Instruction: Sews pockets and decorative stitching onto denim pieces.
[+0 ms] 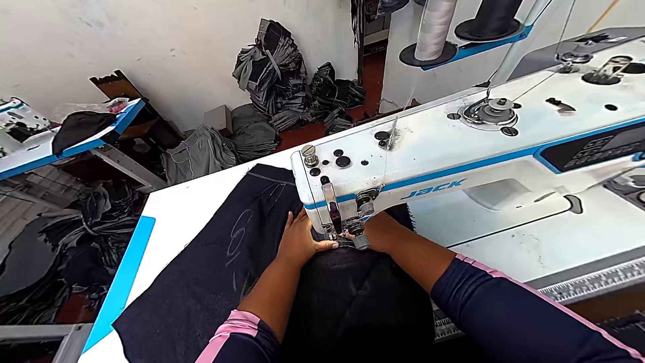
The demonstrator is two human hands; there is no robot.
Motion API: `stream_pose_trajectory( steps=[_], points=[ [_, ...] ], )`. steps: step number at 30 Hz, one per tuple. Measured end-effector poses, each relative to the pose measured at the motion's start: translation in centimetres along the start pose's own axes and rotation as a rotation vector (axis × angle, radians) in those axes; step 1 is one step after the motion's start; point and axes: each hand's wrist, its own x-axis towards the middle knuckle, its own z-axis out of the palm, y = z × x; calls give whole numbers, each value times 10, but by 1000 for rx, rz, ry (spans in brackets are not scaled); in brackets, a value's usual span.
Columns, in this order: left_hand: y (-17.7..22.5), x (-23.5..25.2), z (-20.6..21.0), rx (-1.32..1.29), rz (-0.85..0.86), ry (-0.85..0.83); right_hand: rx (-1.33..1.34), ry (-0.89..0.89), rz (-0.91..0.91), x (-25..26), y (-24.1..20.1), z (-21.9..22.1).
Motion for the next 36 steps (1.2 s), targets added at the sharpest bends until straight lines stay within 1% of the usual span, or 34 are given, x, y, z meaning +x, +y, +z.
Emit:
stream_pose_trajectory(
  steps=[8, 11, 14, 16, 17, 19, 20, 25, 28, 30, 32, 33, 34, 35, 36],
  points=[
    [1, 3, -4, 16, 4, -20, 15, 60, 7, 1, 1, 1],
    [8, -1, -7, 64, -32, -31, 19, 22, 9, 2, 0, 0],
    [44, -33, -10, 213, -105, -98, 8, -32, 25, 5, 0, -3],
    [68, -65, 2, 191, -119, -179, 14, -35, 27, 6, 1, -3],
    [71, -77, 12, 173, -126, -190, 20, -39, 29, 6, 0, -4],
    [62, -88, 32, 138, -101, -86, 29, -35, 26, 4, -1, -4],
    [59, -89, 34, 128, -92, -68, 19, -31, 24, 4, -1, -3],
    [60, -87, 27, 150, -111, -137, -22, -84, 60, 7, -4, -5],
    [60, -90, 26, 160, -92, -175, -31, -75, 93, 9, -7, -9],
    [38, -90, 20, 130, 42, -130, -76, -19, 107, 7, -8, -12],
    [-2, -84, 6, 133, 188, -91, -148, 43, 106, 3, -7, -11],
    [-21, -80, -6, 163, 219, -100, -191, 28, 111, -3, -10, -9],
    [-33, -76, -20, 212, 200, -146, -221, -2, 106, -13, -13, -4],
    [-35, -73, -34, 268, 154, -211, -230, -11, 76, -25, -17, 8],
    [-29, -73, -44, 297, 129, -263, -222, -10, 35, -36, -19, 23]
  ],
)
